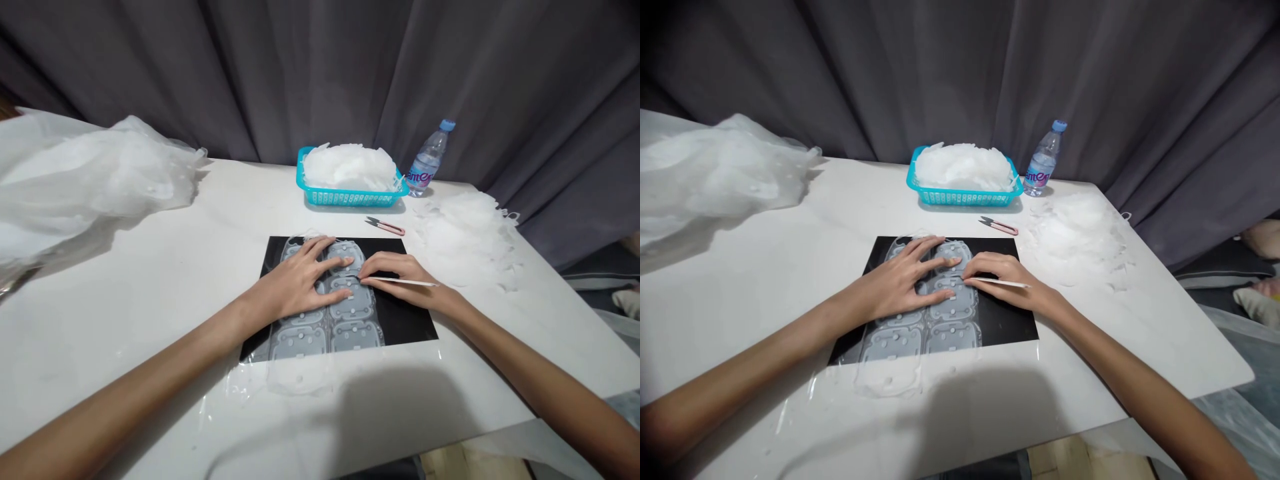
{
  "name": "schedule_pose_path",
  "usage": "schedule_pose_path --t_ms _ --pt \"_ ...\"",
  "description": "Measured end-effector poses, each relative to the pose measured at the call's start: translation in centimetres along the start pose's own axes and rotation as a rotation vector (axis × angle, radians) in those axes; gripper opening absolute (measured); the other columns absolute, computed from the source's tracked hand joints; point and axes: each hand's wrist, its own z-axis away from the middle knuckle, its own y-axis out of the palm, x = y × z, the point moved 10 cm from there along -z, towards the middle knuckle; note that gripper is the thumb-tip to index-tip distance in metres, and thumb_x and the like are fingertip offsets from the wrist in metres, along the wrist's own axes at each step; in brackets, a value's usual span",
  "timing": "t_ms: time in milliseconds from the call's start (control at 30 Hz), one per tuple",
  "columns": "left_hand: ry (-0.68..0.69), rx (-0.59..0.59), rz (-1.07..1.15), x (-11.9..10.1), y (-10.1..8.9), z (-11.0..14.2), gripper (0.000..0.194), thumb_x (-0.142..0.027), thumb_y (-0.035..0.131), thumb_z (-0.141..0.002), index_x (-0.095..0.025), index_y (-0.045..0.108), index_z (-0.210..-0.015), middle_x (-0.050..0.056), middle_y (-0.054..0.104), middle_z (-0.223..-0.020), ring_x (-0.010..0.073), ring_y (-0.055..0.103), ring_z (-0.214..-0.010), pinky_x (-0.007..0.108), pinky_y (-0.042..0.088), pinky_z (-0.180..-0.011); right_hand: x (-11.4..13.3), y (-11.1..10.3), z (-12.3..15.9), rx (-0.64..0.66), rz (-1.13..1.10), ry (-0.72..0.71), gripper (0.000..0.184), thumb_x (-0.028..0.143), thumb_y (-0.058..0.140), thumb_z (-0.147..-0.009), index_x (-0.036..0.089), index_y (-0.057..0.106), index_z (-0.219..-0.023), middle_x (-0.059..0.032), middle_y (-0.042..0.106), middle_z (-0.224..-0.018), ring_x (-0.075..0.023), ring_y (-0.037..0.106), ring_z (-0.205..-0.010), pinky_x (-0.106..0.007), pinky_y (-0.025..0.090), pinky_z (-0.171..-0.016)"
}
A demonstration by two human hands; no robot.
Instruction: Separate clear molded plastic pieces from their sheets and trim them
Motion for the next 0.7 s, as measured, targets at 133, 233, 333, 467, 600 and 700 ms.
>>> schedule_pose_path --t_ms 133,233,333,467,600,700 --pt "-0.008 0.003 0.015 0.1 0.0 -0.1 0.066 -0.069 0.059 -0.099 -0.026 0.063 -0.149 0.018 0.039 -0.168 0.0427 0.035 -0.156 0.065 0.038 -0.123 -0.1 -0.1 -0.1 0.002 0.026 -0.023 0.014 0.028 0.06 -0.107 0.022 0.073 -0.11 -0.0067 0.077 -0.11 -0.0215 0.071 -0.105 -0.038 0.057 -0.097" --pt "-0.015 0.007 0.038 0.1 0.0 -0.2 0.064 -0.067 0.062 -0.098 -0.027 0.063 -0.148 0.016 0.039 -0.169 0.044 0.035 -0.156 0.066 0.037 -0.124 -0.1 -0.3 -0.3 0.01 0.061 -0.049 0.015 0.027 0.06 -0.107 0.023 0.074 -0.109 -0.0064 0.079 -0.11 -0.0219 0.071 -0.105 -0.039 0.057 -0.096" --pt "-0.016 0.012 0.044 0.1 -0.1 -0.1 0.062 -0.065 0.063 -0.098 -0.029 0.062 -0.149 0.013 0.04 -0.168 0.0436 0.035 -0.156 0.066 0.038 -0.124 -0.2 -0.6 -0.4 0.034 0.08 -0.056 0.016 0.029 0.06 -0.107 0.023 0.075 -0.108 -0.0068 0.08 -0.109 -0.0224 0.073 -0.103 -0.039 0.058 -0.095" --pt "-0.001 0.011 0.007 0.2 0.0 -0.1 0.063 -0.067 0.058 -0.1 -0.03 0.06 -0.151 0.015 0.04 -0.167 0.0416 0.035 -0.156 0.065 0.037 -0.124 -0.2 -1.2 -0.4 0.067 0.036 -0.014 0.018 0.03 0.06 -0.107 0.022 0.077 -0.109 -0.0077 0.08 -0.112 -0.0224 0.075 -0.104 -0.039 0.06 -0.095" --pt "-0.003 0.017 0.003 0.4 0.1 -0.1 0.064 -0.068 0.057 -0.1 -0.03 0.059 -0.152 0.016 0.038 -0.168 0.0412 0.034 -0.157 0.064 0.037 -0.125 0.0 -4.0 0.1 -0.076 -0.059 0.091 0.012 0.032 0.071 -0.1 0.023 0.08 -0.102 -0.0066 0.082 -0.106 -0.0239 0.077 -0.1 -0.039 0.062 -0.093" --pt "-0.008 0.028 0.011 0.4 0.1 -0.1 0.063 -0.067 0.058 -0.1 -0.031 0.06 -0.151 0.015 0.038 -0.168 0.0423 0.034 -0.157 0.065 0.036 -0.125 -0.2 -5.4 0.5 -0.187 -0.062 0.157 0.011 0.035 0.076 -0.096 0.025 0.081 -0.096 -0.0055 0.082 -0.102 -0.0245 0.077 -0.097 -0.039 0.063 -0.091"
